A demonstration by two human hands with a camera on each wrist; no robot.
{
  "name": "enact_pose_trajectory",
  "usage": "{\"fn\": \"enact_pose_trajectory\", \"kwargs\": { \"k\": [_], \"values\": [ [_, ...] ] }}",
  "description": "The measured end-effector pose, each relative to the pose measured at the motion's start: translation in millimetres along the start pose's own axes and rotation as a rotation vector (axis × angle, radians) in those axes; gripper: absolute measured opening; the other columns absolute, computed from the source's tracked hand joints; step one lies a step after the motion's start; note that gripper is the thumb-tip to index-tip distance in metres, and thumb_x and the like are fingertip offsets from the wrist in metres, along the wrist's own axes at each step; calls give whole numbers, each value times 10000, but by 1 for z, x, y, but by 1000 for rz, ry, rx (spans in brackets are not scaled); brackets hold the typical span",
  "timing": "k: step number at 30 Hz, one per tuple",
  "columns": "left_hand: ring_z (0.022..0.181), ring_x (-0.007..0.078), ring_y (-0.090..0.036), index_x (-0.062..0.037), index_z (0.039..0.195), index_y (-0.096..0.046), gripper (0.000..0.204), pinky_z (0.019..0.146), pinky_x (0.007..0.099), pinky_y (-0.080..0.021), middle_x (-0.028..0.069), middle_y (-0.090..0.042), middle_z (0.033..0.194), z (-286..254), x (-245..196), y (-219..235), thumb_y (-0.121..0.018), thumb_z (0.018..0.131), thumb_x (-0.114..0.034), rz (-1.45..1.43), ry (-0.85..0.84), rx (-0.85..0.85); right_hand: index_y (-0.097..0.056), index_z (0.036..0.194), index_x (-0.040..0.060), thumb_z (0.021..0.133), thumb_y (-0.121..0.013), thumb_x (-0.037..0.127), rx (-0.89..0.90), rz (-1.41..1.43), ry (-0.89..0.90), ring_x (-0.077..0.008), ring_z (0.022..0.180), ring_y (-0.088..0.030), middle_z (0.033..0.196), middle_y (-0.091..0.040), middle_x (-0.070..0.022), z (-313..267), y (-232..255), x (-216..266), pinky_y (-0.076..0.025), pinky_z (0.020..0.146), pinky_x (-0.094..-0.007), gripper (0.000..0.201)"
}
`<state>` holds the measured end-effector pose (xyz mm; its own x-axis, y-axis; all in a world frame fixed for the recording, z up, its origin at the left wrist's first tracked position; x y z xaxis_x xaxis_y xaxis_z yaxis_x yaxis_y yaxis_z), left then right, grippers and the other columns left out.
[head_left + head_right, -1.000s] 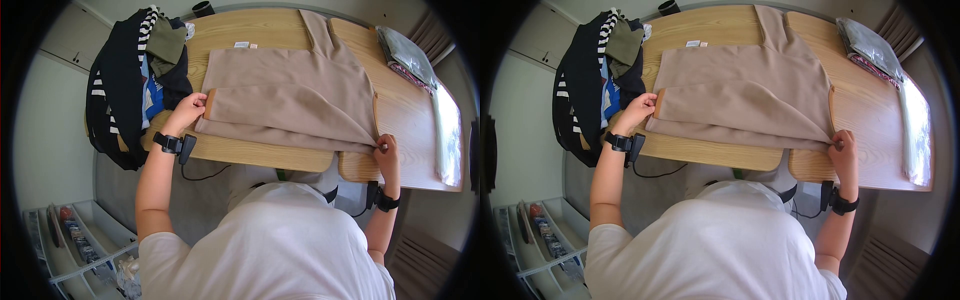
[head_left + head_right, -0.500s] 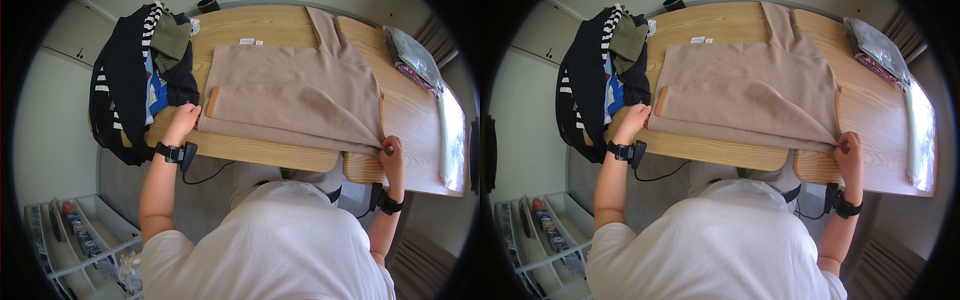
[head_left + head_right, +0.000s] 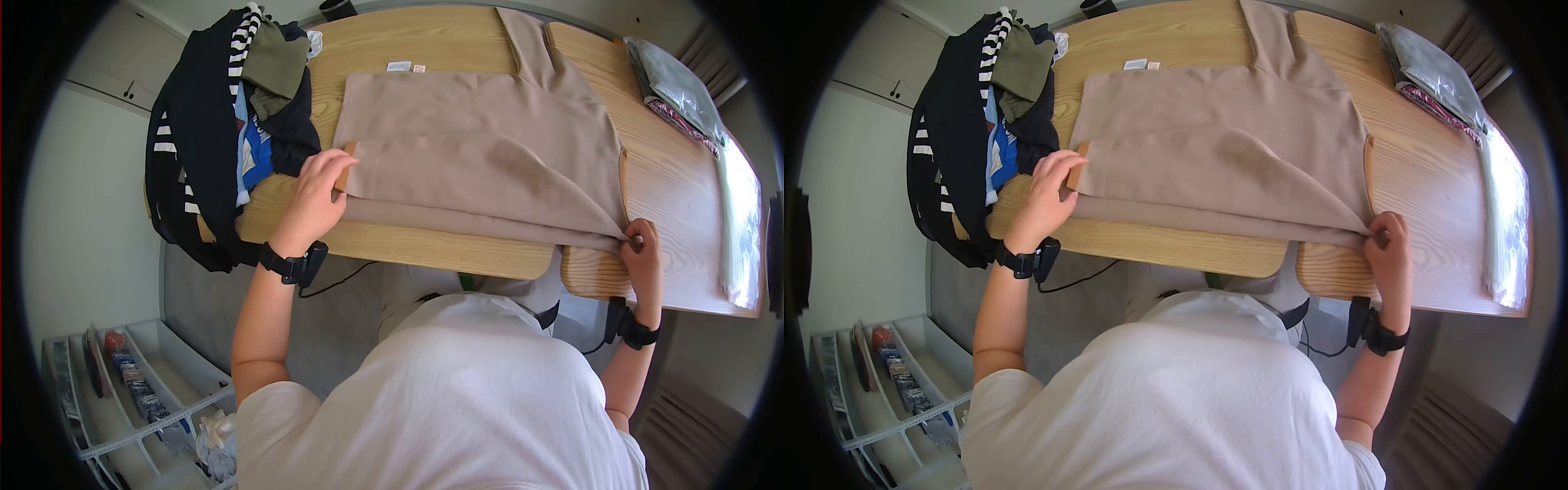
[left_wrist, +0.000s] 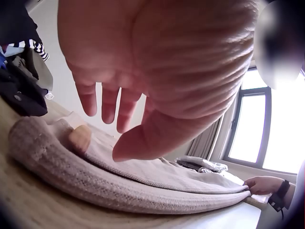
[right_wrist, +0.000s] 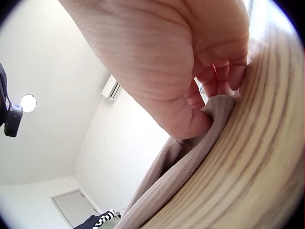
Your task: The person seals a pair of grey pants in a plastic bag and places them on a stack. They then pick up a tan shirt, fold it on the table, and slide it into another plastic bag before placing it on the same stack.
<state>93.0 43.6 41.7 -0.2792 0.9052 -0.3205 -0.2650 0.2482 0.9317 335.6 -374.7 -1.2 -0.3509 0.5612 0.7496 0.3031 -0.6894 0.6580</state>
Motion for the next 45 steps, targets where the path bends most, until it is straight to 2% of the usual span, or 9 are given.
{"fn": "enact_pose_trajectory", "kwargs": {
  "k": [1, 11, 15, 20, 23, 28, 35, 38, 45],
  "values": [
    [1138, 304, -501, -83, 1176, -549, 530, 954, 388, -418, 115, -559, 1180, 0, -29, -3, -582, 677, 92, -42, -219, 42, -501, 855, 0, 713, -508, -72, 1, -3, 0, -184, 797, -479, 892, -483, -74, 0, 1, 0, -402, 739, -249, 160],
    [1047, 269, -603, -41, 1066, -619, 328, 855, 377, -499, 97, -639, 1137, 18, -20, -27, -479, 795, 79, 87, -202, 100, -511, 850, -7, 728, -545, -54, 20, 36, -75, -165, 764, -511, 912, -515, -68, -1, 2, -7, -425, 709, -252, 136],
    [1103, 306, -579, 1, 1092, -610, 345, 927, 362, -471, 137, -632, 1137, 17, -42, 46, -443, 809, 106, 38, -281, -275, -513, 852, -8, 740, -553, -66, 8, 149, -49, -142, 789, -516, 940, -525, -54, -2, 2, -15, -423, 729, -237, 133],
    [1142, 292, -560, -6, 1103, -613, 370, 960, 358, -456, 126, -626, 1157, -13, -44, 5, -462, 783, 103, 182, -488, 19, -515, 856, -4, 742, -573, -65, 28, 127, -43, -128, 805, -510, 944, -514, -40, -2, 2, -14, -414, 743, -224, 142],
    [1148, 284, -557, -12, 1104, -621, 367, 961, 358, -459, 121, -626, 1158, -26, -20, -25, -467, 787, 90, 33, -361, 176, -515, 851, -1, 740, -582, -71, 36, 99, -70, -124, 797, -502, 939, -508, -30, -2, 2, -12, -410, 737, -220, 147],
    [1160, 270, -552, -15, 1105, -625, 367, 959, 351, -462, 118, -621, 1172, -22, -19, -4, -465, 792, 89, 25, -311, 41, -520, 853, 6, 728, -592, -84, 60, 154, -65, -113, 773, -478, 948, -512, -21, -3, 2, -13, -404, 722, -216, 170],
    [1197, 291, -523, 6, 1127, -613, 431, 990, 364, -436, 148, -590, 1221, -38, -19, -21, -455, 748, 139, -38, -322, 228, -545, 915, 16, 742, -569, -75, 87, 86, -81, -140, 807, -507, 1004, -550, -32, -4, 2, -11, -419, 755, -241, 197],
    [1214, 310, -505, 3, 1128, -614, 457, 997, 373, -424, 143, -583, 1237, -25, -41, -6, -453, 720, 132, -88, -286, 220, -568, 991, 31, 775, -545, -53, -133, -103, 154, -233, 939, -557, 1052, -581, -73, -8, 17, 42, -437, 827, -317, 233],
    [1258, 324, -464, -26, 1162, -609, 440, 1003, 379, -409, 139, -570, 1263, 40, -188, -10, -448, 778, 115, -340, -620, 236, -546, 1194, 99, 888, -530, 112, -29, -424, 317, -293, 1173, -488, 1219, -554, -114, -10, -47, 99, -361, 996, -426, 307]
  ]
}}
Point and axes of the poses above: each hand's wrist, its own z-axis towards the middle knuckle, its own y-axis out of the back of the hand, x = y × z, the point moved 10 cm from there along z, towards the middle knuckle
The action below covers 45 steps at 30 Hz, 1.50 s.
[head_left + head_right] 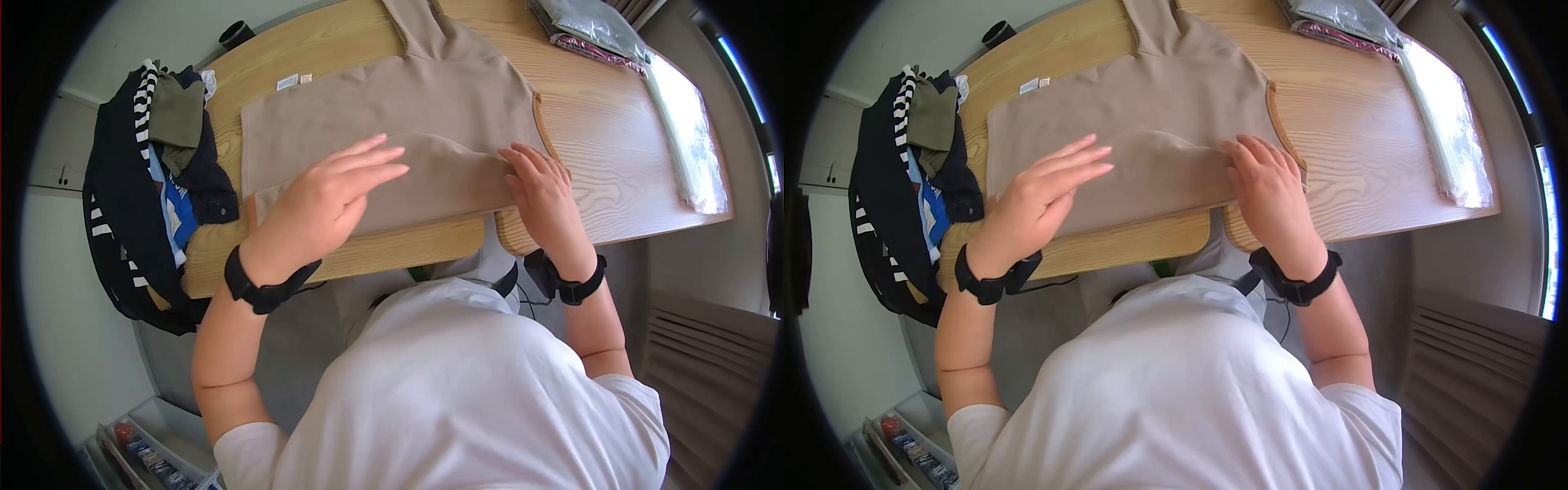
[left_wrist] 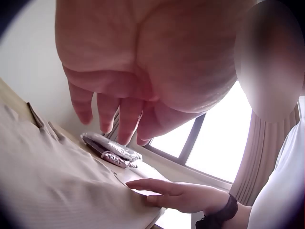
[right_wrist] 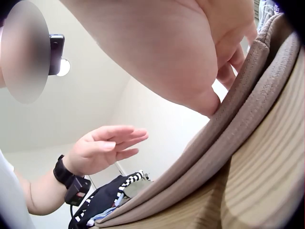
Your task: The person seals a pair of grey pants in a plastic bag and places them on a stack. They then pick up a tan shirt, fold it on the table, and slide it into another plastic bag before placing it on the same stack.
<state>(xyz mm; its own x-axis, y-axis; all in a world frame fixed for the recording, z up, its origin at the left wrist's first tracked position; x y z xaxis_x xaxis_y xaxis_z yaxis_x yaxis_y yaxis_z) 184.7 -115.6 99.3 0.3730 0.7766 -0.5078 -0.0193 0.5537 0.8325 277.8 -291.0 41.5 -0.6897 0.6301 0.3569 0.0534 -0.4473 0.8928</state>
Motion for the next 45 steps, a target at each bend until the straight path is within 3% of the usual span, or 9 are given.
{"fn": "enact_pose_trajectory", "kwargs": {
  "k": [9, 13, 15, 18, 20, 27, 33, 39, 45],
  "values": [
    [1426, 344, -75, -222, 1483, -223, 587, 1119, 522, -143, 137, -69, 1553, 51, 48, -142, -438, 959, -377, 321, 67, 442, -428, 1375, 224, 945, -472, 317, 96, -239, -155, -291, 1340, -332, 1438, -375, -111, -34, -25, -38, -242, 1088, -493, 443],
    [1423, 298, -147, -197, 1472, -264, 563, 1118, 462, -196, 130, -170, 1539, 55, 52, -133, -466, 961, -320, 366, 93, 431, -418, 1385, 223, 944, -468, 330, 103, -202, -124, -297, 1343, -324, 1442, -368, -118, -34, -25, -39, -226, 1095, -494, 457],
    [1385, 236, -268, -126, 1440, -330, 514, 1103, 383, -252, 116, -306, 1490, 56, 66, -104, -483, 962, -235, -601, 239, 323, -416, 1387, 219, 943, -469, 327, 99, -180, -104, -303, 1345, -319, 1443, -364, -127, -31, -23, -39, -218, 1097, -498, 460],
    [1316, 189, -375, -52, 1385, -397, 447, 1077, 319, -293, 99, -430, 1409, 25, 106, -28, -482, 960, -161, -686, 331, 29, -405, 1391, 152, 936, -508, 279, 139, -102, -68, -290, 1355, -316, 1440, -369, -150, -30, -8, -45, -232, 1101, -447, 484],
    [1276, 194, -422, -23, 1354, -418, 411, 1065, 315, -311, 105, -470, 1368, -11, 130, 27, -467, 966, -150, -476, 449, -49, -429, 1360, 67, 921, -556, 223, 192, 582, -188, -269, 1333, -363, 1404, -421, -162, -21, 21, -58, -275, 1085, -380, 483],
    [1211, 258, -491, -45, 1373, -384, 504, 999, 342, -386, 175, -527, 1278, -116, 211, 142, -560, 914, -156, -176, 829, -170, -554, 1206, 7, 877, -605, 259, 259, 161, -48, -265, 1069, -582, 1185, -604, -149, 97, 96, -40, -452, 892, -338, 418],
    [1191, 355, -488, -34, 1344, -408, 568, 988, 375, -400, 229, -510, 1284, -72, 256, 136, -626, 829, -131, 269, 693, 21, -628, 1109, 6, 815, -632, 419, 534, -145, -112, -314, 981, -619, 1044, -663, -186, 240, -3, -68, -474, 849, -365, 507],
    [1236, 342, -442, -36, 1309, -453, 513, 1029, 382, -374, 190, -466, 1340, -49, 317, 85, -609, 823, -95, 233, 668, 35, -656, 977, -82, 700, -727, 393, 289, -126, -314, -354, 1003, -620, 1028, -649, -248, 301, -79, -113, -481, 869, -386, 555],
    [1063, 329, -524, -27, 1151, -546, 357, 922, 376, -431, 158, -566, 1061, -27, 313, 82, -608, 800, -29, 242, 419, -165, -642, 962, -69, 694, -765, 327, 205, -110, -360, -343, 1016, -619, 1020, -654, -231, 306, -106, -124, -486, 871, -377, 494]
  ]
}}
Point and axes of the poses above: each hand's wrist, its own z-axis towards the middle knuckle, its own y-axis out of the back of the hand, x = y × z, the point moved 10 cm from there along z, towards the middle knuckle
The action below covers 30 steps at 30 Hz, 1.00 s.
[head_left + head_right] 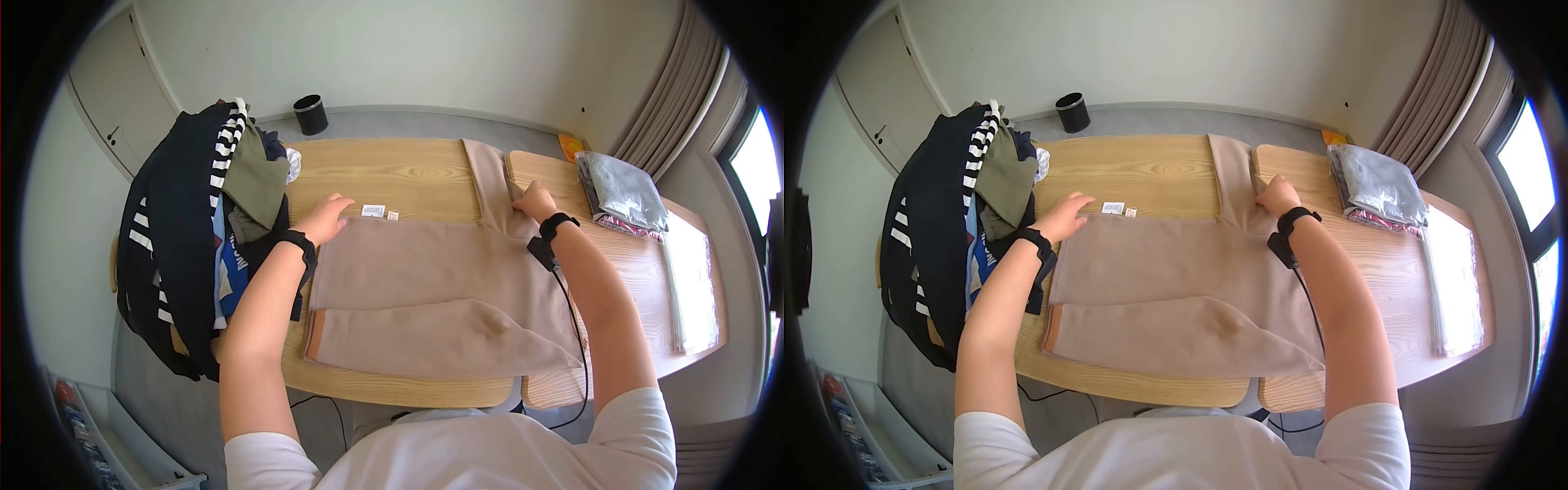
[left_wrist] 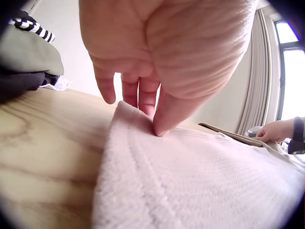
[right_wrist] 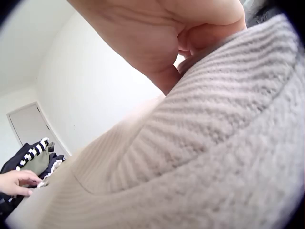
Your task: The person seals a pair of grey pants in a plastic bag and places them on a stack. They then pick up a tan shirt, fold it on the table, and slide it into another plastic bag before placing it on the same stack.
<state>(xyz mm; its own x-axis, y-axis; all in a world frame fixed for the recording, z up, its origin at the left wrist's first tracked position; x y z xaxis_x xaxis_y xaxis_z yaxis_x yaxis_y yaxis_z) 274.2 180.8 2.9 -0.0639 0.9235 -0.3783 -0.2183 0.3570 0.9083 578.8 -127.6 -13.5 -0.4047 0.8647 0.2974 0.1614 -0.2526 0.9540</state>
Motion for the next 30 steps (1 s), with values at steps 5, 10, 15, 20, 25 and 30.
{"fn": "enact_pose_trajectory", "kwargs": {
  "k": [5, 10, 15, 20, 25, 30],
  "values": [
    [933, 308, -554, -13, 958, -584, 202, 825, 389, -452, 128, -592, 892, 1, 3, -3, -592, 758, 15, 19, 41, 47, -634, 1004, -35, 799, -687, 256, 10, 516, 93, -252, 911, -621, 971, -662, -169, 10, -1, -10, -478, 796, -327, 360],
    [837, 223, -539, -4, 850, -578, 107, 726, 313, -455, 96, -544, 834, -20, -22, 39, -581, 750, 35, -141, 33, -8, -628, 990, 72, 924, -590, 211, 268, 1187, 255, -61, 827, -550, 891, -612, 43, -40, 47, 8, -440, 780, -231, 159],
    [800, 189, -500, 6, 828, -553, 116, 702, 285, -440, 59, -499, 804, -68, -62, 60, -579, 732, 66, -108, -13, 24, -631, 933, 81, 897, -620, 146, 531, 1222, 327, -67, 851, -552, 887, -618, 45, -112, 69, -14, -424, 846, -241, 75],
    [823, 248, -519, -14, 810, -564, 120, 743, 342, -441, 73, -541, 801, -105, -97, 35, -586, 713, 54, -34, -119, 170, -663, 870, 22, 845, -667, 108, 664, 894, 223, -71, 774, -566, 824, -638, 18, -175, 41, -41, -456, 790, -228, 89],
    [866, 253, -548, -16, 829, -581, 151, 774, 354, -456, 82, -571, 850, -121, -83, -1, -558, 705, 68, -92, 18, 331, -656, 915, -14, 892, -631, 202, 775, 571, 75, -91, 741, -585, 832, -639, -14, -192, 4, -61, -489, 754, -239, 219],
    [858, 248, -559, -7, 935, -596, 220, 771, 334, -459, 113, -572, 894, -113, -84, 12, -527, 734, 50, -119, 56, 382, -571, 1119, -60, 949, -542, 239, 660, 1027, -118, -128, 890, -608, 1028, -629, -87, -162, -7, -55, -505, 800, -272, 345]
  ]
}}
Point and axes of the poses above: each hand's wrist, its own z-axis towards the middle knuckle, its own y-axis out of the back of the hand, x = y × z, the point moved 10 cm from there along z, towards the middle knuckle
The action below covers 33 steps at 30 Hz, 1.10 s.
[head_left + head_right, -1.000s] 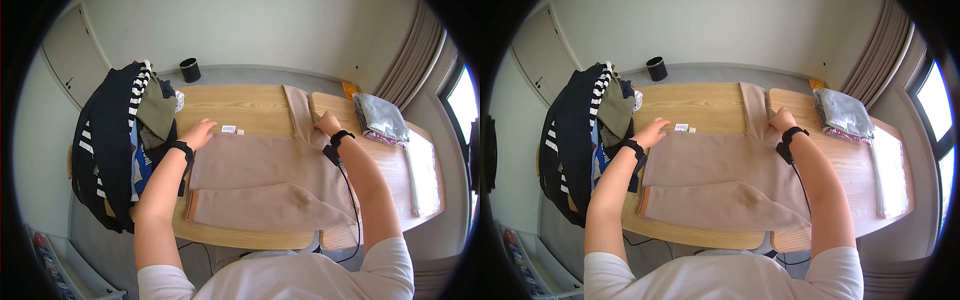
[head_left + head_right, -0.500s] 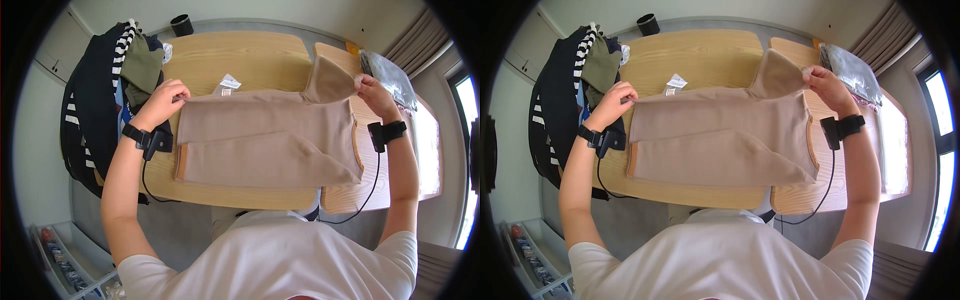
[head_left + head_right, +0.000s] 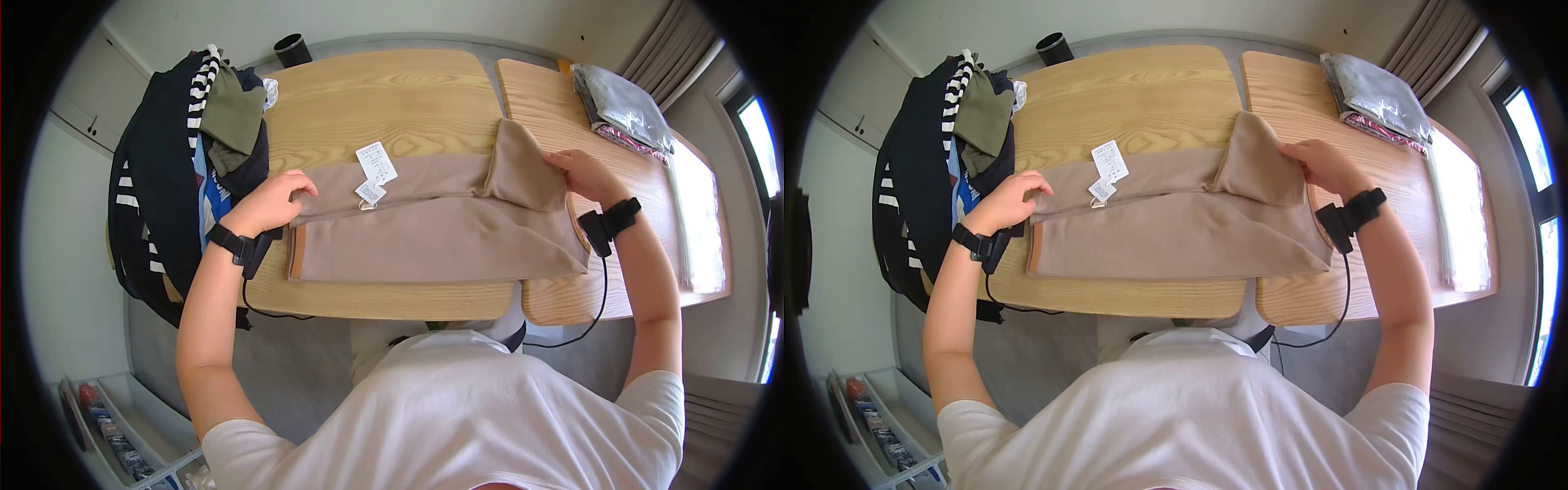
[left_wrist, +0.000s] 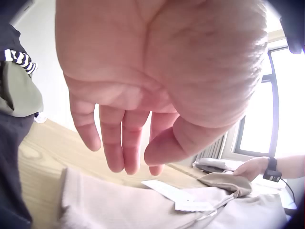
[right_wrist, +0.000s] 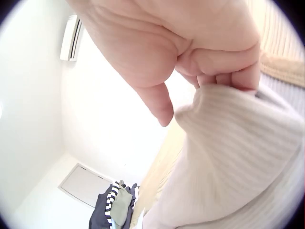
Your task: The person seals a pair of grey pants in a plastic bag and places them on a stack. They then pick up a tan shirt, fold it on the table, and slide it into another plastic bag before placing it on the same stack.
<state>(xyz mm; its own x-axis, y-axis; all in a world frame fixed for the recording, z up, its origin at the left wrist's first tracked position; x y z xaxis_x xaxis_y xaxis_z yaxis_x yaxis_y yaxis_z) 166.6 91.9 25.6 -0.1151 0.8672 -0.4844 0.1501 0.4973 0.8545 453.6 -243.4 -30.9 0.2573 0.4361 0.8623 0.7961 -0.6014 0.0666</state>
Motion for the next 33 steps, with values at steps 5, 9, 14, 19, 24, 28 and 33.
{"fn": "enact_pose_trajectory", "kwargs": {
  "k": [5, 9, 14, 19, 24, 28, 33],
  "values": [
    [906, 259, -566, -9, 986, -593, 234, 776, 310, -453, 111, -584, 971, 3, -56, 43, -506, 775, 45, -43, -81, -259, -604, 1096, -33, 938, -559, 207, -29, 253, 191, -130, 889, -593, 992, -632, -67, 0, -27, 34, -485, 806, -268, 290],
    [1067, 287, -551, -18, 1089, -579, 318, 931, 345, -427, 126, -581, 1117, -3, -123, 53, -504, 790, 59, -46, -237, -364, -587, 1199, 24, 915, -571, 112, -32, -290, 643, -162, 951, -604, 1031, -646, -60, -55, -72, 84, -462, 885, -267, 299],
    [1190, 304, -472, -63, 1197, -541, 419, 1001, 381, -386, 119, -501, 1280, 14, -182, 37, -510, 796, 54, 38, -432, -381, -615, 1187, 83, 802, -633, 65, 450, -990, 577, -280, 938, -599, 1071, -638, -123, -94, -138, 41, -464, 873, -315, 386],
    [1174, 324, -476, -123, 1229, -539, 461, 982, 394, -407, 123, -507, 1254, 69, -202, -9, -519, 803, 54, 38, -572, -275, -567, 1252, 82, 783, -631, 70, 435, -906, 463, -289, 1062, -551, 1143, -622, -124, -104, -126, 37, -419, 950, -344, 473],
    [1258, 312, -413, -195, 1256, -550, 537, 1033, 400, -364, 127, -456, 1350, 135, -227, -62, -476, 796, 72, 218, -668, -245, -530, 1294, 82, 790, -609, 66, 476, -970, 505, -277, 1126, -537, 1225, -591, -120, -108, -130, 31, -411, 972, -346, 511],
    [1300, 292, -373, -144, 1105, -620, 317, 1038, 398, -352, 122, -435, 1388, 169, -227, -85, -549, 815, -34, 402, -612, -271, -529, 1299, 99, 787, -584, 40, 446, -887, 549, -262, 1056, -575, 1220, -596, -113, -113, -119, 27, -425, 953, -340, 518],
    [1174, 255, -507, -79, 887, -652, 131, 913, 389, -446, 102, -530, 1281, 169, -233, -55, -552, 827, -139, 377, -662, -477, -570, 1234, 74, 738, -623, -19, 38, -787, 564, -233, 1055, -568, 1171, -612, -93, -85, -30, 60, -430, 942, -332, 507]
  ]
}}
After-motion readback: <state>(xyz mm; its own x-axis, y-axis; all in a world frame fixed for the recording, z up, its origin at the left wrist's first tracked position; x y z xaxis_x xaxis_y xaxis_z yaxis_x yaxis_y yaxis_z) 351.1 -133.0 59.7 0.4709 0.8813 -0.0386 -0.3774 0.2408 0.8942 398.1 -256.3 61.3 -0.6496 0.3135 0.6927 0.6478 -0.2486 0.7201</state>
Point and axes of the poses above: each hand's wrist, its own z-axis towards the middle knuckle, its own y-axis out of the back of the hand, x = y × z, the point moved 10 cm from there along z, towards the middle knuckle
